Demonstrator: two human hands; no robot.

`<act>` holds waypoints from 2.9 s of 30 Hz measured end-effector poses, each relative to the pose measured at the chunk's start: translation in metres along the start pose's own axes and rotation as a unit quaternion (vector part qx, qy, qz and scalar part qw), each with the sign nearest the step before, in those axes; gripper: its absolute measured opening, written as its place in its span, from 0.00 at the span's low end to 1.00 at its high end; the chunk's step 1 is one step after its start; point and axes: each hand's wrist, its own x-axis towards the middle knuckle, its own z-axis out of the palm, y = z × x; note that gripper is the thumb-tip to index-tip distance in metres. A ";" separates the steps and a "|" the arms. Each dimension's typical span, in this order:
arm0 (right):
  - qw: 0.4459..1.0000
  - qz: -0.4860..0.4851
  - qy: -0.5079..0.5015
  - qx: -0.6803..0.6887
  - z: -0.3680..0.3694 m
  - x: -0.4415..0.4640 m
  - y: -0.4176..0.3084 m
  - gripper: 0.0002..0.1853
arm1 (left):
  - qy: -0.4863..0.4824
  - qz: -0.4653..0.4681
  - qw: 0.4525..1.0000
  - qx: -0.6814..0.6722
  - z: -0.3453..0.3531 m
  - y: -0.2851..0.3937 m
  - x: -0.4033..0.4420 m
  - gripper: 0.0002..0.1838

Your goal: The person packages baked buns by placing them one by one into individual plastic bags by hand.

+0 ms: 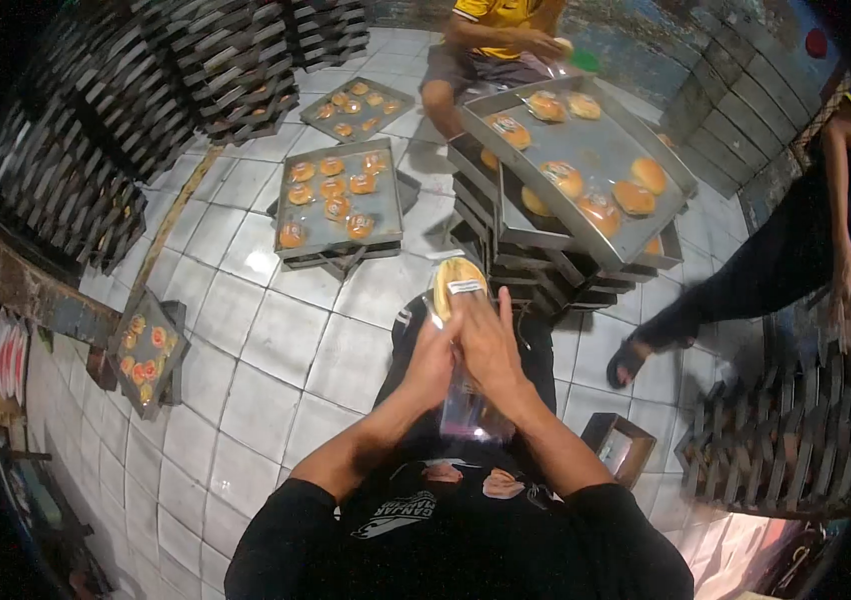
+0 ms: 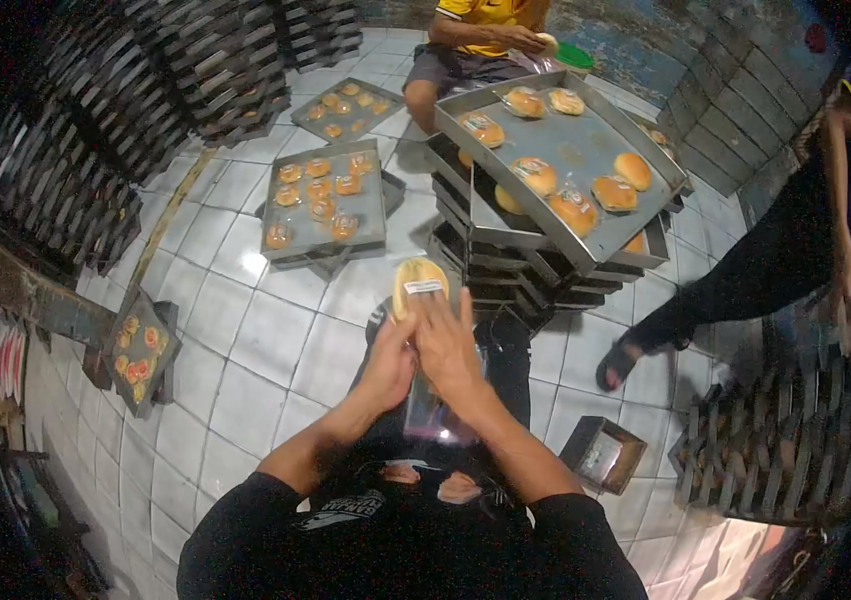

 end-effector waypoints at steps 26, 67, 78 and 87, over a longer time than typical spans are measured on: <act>0.982 -0.035 0.092 0.162 -0.040 0.021 -0.030 0.19 | -0.043 -0.230 0.936 -0.263 -0.050 0.048 0.003 0.33; 0.971 0.206 0.121 0.026 -0.120 0.012 0.128 0.30 | -0.110 0.313 0.569 0.753 -0.026 -0.004 -0.027 0.15; 0.724 0.396 -0.198 0.529 -0.030 -0.082 0.066 0.15 | -0.030 -0.017 0.976 0.216 -0.041 0.000 -0.068 0.23; 0.989 0.067 -0.024 0.128 -0.049 -0.066 0.030 0.25 | -0.182 0.334 0.558 0.738 -0.067 0.008 -0.050 0.21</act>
